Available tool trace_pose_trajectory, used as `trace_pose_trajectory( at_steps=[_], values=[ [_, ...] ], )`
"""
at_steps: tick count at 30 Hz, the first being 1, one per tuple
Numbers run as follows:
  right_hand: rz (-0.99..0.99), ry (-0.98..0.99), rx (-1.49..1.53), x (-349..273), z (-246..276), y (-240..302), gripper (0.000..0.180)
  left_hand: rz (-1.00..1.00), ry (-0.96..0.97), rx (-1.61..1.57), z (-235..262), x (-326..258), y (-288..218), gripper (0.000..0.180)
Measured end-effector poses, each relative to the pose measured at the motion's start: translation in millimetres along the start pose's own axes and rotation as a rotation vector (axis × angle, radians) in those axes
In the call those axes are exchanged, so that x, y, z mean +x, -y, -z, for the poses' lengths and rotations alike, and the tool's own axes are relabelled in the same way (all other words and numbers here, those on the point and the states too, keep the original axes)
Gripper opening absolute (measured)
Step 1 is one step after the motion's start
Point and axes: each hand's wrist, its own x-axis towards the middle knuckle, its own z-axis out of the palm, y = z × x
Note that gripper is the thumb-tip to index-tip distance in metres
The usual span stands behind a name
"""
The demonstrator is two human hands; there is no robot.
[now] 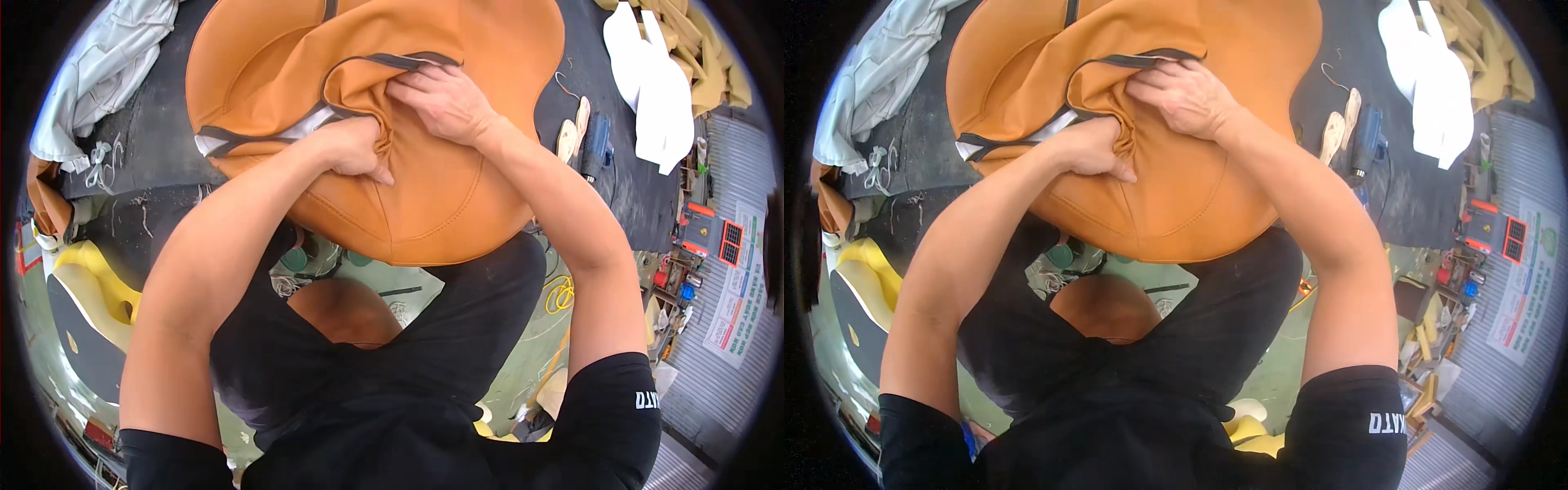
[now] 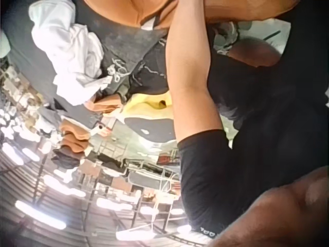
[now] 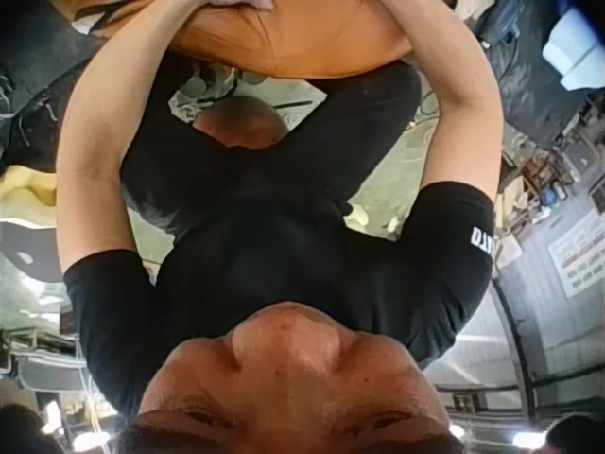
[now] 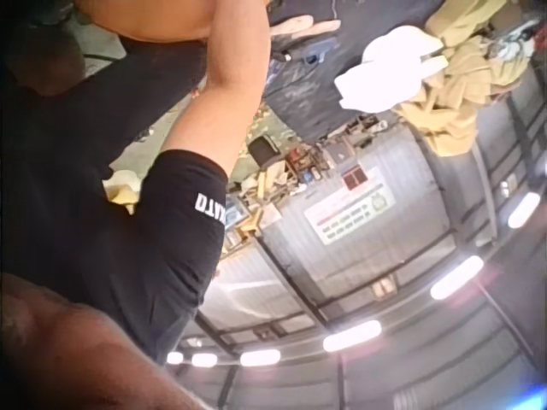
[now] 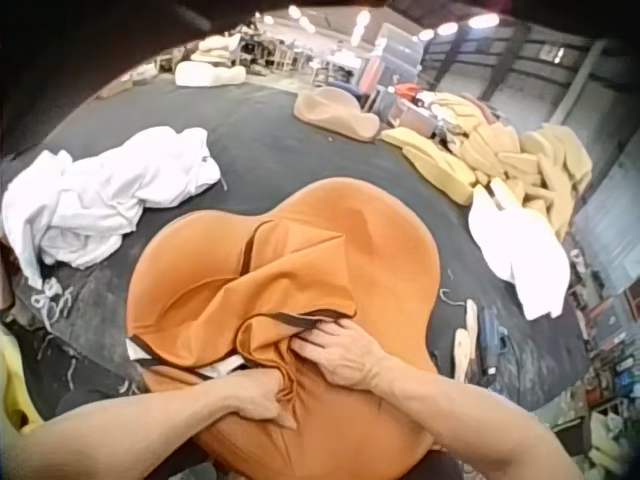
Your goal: Manually fitting and smoothing a leather cover onto a foam chair seat component.
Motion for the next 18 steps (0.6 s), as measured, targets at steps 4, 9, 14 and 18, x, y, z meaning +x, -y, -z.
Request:
trace_pose_trajectory(
  at_steps=[4, 9, 14, 18],
  values=[
    [-0.047, 0.053, 0.01, 10.0, -1.6, 4.2, 0.029, 0.127, -0.111, 0.018, -3.1, -10.4, -14.4, 0.065],
    [-0.237, 0.193, 0.399, 89.0, -8.7, 19.4, 0.025, 0.013, -0.165, 0.069, -3.4, -2.0, -15.2, 0.074],
    [0.106, 0.447, 0.354, 146.4, 5.7, 55.7, 0.019, -0.021, -0.152, -0.012, -23.0, 6.8, 15.6, 0.07],
    [-0.203, 0.373, 0.237, 69.9, 1.5, -41.2, 0.036, 0.081, -0.162, -0.013, -2.4, -1.3, -14.3, 0.058]
  ],
)
